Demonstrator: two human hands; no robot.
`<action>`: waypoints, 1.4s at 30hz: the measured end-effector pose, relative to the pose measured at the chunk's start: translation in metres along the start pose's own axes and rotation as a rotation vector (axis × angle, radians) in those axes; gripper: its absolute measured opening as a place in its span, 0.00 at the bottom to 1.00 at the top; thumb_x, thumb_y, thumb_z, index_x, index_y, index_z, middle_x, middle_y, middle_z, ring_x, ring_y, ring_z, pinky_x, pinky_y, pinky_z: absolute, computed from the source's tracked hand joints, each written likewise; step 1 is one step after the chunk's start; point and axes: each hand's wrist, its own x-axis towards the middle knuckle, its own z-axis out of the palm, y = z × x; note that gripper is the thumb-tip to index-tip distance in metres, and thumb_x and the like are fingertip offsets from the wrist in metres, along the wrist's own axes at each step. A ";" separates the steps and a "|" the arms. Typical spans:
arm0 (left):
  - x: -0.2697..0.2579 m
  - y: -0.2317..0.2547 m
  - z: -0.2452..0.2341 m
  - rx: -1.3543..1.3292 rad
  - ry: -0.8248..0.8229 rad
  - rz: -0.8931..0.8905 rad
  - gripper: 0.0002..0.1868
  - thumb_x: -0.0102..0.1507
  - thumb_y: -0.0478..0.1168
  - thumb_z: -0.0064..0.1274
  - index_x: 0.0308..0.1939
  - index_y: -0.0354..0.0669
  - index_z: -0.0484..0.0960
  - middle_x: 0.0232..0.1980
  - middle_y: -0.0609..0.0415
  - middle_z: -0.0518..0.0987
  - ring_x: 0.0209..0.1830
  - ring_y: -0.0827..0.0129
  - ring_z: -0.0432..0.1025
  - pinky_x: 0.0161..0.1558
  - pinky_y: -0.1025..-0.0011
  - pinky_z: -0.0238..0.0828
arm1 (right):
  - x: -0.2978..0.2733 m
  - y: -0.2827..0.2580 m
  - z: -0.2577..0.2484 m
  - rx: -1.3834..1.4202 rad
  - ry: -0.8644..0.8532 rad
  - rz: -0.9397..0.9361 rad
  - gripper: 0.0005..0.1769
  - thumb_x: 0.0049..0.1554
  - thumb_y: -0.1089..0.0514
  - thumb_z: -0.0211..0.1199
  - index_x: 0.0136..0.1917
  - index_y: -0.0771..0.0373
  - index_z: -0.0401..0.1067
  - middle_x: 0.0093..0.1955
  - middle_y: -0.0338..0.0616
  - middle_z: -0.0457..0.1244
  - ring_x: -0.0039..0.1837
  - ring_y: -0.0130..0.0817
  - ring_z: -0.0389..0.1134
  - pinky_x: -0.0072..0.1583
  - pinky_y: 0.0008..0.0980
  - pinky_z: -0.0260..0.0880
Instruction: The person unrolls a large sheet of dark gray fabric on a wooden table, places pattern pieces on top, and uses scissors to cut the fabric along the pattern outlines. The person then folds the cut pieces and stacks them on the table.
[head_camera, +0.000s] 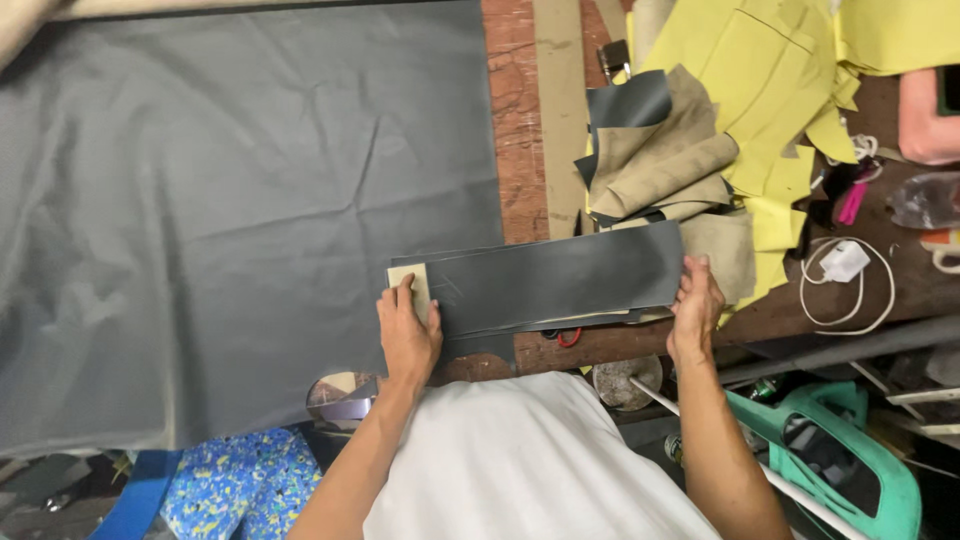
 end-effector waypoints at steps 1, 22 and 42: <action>0.000 -0.001 0.005 -0.072 -0.012 -0.029 0.28 0.61 0.34 0.59 0.66 0.35 0.72 0.54 0.42 0.73 0.53 0.51 0.69 0.56 0.58 0.69 | 0.001 0.000 -0.002 0.018 -0.018 0.007 0.21 0.71 0.46 0.59 0.62 0.67 0.75 0.47 0.35 0.63 0.43 0.22 0.56 0.41 0.23 0.53; 0.000 -0.031 0.020 -0.530 -0.206 -0.369 0.14 0.62 0.29 0.58 0.52 0.37 0.82 0.37 0.58 0.81 0.34 0.77 0.71 0.42 0.76 0.72 | -0.021 -0.012 0.000 -0.080 -0.105 -0.184 0.12 0.63 0.66 0.65 0.59 0.71 0.72 0.51 0.45 0.70 0.50 0.25 0.69 0.53 0.21 0.68; -0.038 -0.068 -0.020 -0.485 -0.080 -0.456 0.07 0.64 0.31 0.56 0.46 0.36 0.83 0.36 0.56 0.83 0.34 0.75 0.72 0.40 0.75 0.71 | -0.054 -0.007 0.001 -0.590 -0.293 -0.300 0.09 0.54 0.65 0.73 0.49 0.66 0.78 0.50 0.46 0.67 0.46 0.30 0.70 0.48 0.27 0.72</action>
